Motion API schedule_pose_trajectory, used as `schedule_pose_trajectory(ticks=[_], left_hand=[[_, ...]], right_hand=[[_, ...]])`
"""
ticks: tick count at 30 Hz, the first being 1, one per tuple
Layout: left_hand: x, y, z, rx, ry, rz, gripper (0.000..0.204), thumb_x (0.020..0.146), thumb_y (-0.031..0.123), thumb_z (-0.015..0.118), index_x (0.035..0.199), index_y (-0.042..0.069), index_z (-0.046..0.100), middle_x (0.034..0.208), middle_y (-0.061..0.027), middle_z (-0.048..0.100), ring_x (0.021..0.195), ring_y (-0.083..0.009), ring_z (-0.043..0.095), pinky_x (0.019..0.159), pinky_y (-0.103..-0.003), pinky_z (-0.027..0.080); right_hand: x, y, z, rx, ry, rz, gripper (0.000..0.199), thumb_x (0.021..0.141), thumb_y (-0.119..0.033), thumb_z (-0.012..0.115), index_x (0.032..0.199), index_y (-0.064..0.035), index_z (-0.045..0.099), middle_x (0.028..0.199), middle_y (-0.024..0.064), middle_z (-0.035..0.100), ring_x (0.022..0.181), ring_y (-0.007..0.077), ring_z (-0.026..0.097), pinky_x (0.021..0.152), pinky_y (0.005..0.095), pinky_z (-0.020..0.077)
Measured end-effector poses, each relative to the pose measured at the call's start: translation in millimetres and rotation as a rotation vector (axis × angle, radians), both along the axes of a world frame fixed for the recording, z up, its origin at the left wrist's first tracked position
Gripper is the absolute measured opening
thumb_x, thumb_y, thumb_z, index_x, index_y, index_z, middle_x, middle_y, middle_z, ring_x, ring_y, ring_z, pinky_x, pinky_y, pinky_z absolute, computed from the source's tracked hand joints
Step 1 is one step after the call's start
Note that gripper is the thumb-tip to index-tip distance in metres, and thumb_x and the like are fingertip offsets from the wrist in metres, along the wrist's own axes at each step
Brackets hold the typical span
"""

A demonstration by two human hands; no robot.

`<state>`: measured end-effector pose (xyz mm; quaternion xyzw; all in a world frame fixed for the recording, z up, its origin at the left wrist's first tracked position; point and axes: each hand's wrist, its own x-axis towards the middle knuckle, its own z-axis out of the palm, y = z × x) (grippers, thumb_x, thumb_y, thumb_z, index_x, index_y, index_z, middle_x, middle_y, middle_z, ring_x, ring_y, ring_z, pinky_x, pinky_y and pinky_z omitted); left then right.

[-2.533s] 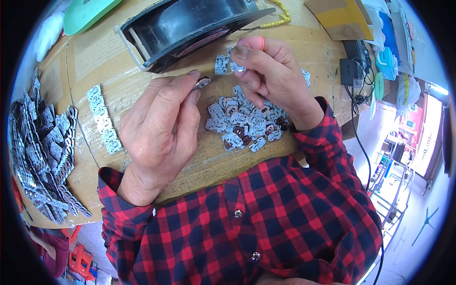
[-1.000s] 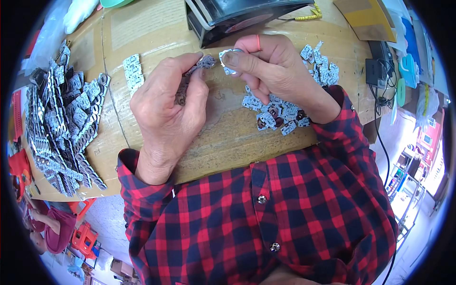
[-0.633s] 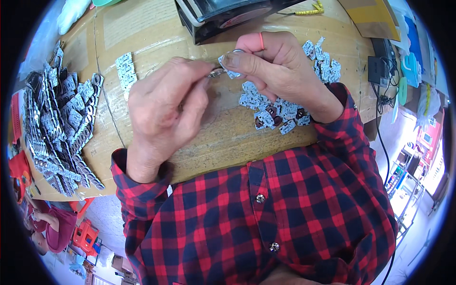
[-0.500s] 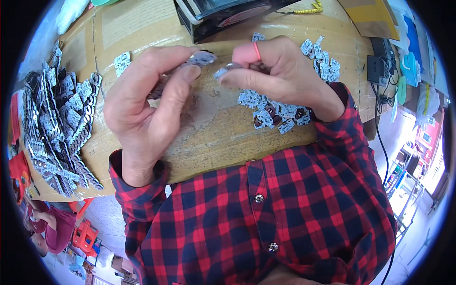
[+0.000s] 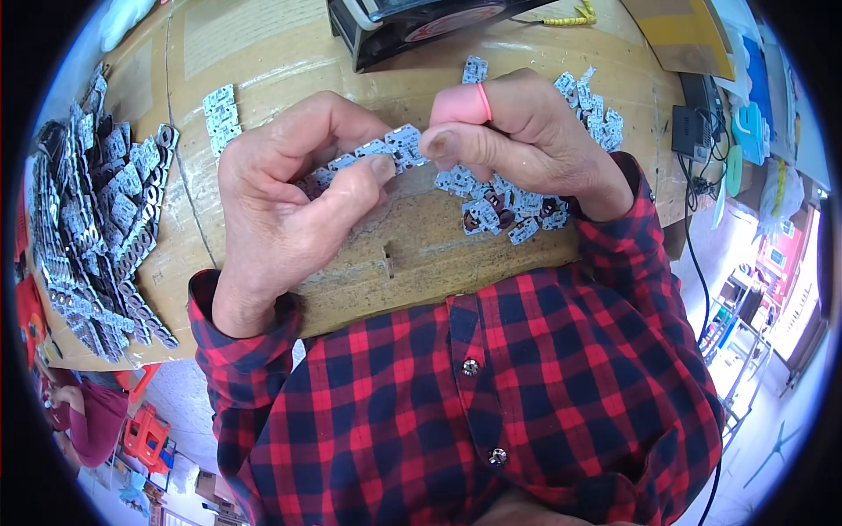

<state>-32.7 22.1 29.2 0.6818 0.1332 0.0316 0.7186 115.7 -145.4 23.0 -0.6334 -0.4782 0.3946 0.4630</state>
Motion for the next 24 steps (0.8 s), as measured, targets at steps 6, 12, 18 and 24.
schedule_pose_trajectory(ticks=[6,12,18,24], left_hand=[[-0.6,6.2,-1.1,0.040,0.026,-0.159,0.006,0.080,0.001,0.062,0.085,-0.003,0.063,0.072,-0.0016,0.064,0.060,-0.0036,0.056,0.054,-0.017,0.041],[4.1,0.7,-2.2,-0.219,0.051,-0.008,0.015,0.081,-0.001,0.063,0.095,-0.003,0.061,0.074,-0.0051,0.066,0.062,-0.0064,0.062,0.048,-0.016,0.045],[4.6,0.2,-6.7,-0.566,0.009,-0.050,0.017,0.083,0.000,0.065,0.098,-0.003,0.058,0.079,-0.0090,0.067,0.064,-0.0094,0.065,0.047,-0.017,0.047],[3.0,-2.9,-9.2,-0.249,-0.070,0.134,0.019,0.085,0.002,0.061,0.102,-0.002,0.054,0.088,-0.0093,0.064,0.067,-0.0109,0.063,0.052,-0.019,0.048]], right_hand=[[0.9,0.3,1.8,-0.011,-0.184,0.126,0.024,0.093,-0.019,0.060,0.076,-0.0021,0.061,0.051,-0.0009,0.047,0.044,0.0066,0.045,0.043,0.0244,0.0337],[-6.6,2.3,2.4,0.134,-0.208,-0.048,0.022,0.094,-0.017,0.058,0.077,-0.0030,0.061,0.051,-0.0003,0.049,0.043,0.0060,0.046,0.042,0.0235,0.0342],[-13.0,5.1,20.3,-0.235,0.943,-0.098,0.033,0.099,-0.025,0.047,0.076,-0.0034,0.056,0.048,-0.0032,0.041,0.035,0.0043,0.034,0.033,0.0212,0.0302],[-18.2,9.6,7.4,-0.161,0.761,-0.319,0.033,0.099,-0.026,0.049,0.079,-0.0007,0.057,0.049,-0.0014,0.041,0.034,0.0056,0.034,0.031,0.0217,0.0322]])
